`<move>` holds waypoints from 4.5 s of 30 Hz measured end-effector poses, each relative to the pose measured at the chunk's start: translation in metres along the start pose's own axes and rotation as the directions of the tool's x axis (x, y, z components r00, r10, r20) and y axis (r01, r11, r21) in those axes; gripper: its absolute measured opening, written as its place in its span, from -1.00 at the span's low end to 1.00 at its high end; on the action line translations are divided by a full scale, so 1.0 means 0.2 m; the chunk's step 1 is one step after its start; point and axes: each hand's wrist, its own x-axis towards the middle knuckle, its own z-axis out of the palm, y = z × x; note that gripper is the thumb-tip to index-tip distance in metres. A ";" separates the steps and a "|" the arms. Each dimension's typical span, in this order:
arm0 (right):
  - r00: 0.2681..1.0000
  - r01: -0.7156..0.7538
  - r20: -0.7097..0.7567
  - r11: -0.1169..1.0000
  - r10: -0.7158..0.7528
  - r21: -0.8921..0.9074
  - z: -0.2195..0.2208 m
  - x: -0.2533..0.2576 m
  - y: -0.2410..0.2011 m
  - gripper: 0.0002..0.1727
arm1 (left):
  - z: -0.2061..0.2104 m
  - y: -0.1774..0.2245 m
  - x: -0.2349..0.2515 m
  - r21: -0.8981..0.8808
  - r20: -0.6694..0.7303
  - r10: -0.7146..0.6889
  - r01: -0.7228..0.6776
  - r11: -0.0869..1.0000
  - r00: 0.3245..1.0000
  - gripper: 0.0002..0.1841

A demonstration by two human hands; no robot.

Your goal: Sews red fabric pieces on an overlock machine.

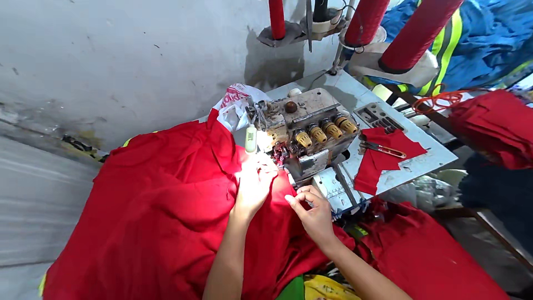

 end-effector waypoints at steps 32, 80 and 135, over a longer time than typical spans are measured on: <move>0.998 -0.047 0.049 0.987 0.040 0.151 0.00 0.18 -0.01 -0.79 | -0.05 0.01 -0.41 0.356 -0.172 0.193 -0.122 0.927 0.966 -0.47; 0.703 -0.674 0.596 0.633 0.389 0.382 -0.26 -0.43 -0.07 -0.79 | -0.40 -0.20 -0.53 0.479 0.054 0.067 -0.085 0.874 0.996 -0.56; 0.921 -0.311 0.327 0.906 0.213 0.287 -0.12 -0.03 0.03 -0.87 | 0.27 0.37 -0.43 0.698 -0.039 0.045 -0.005 0.716 0.998 -0.70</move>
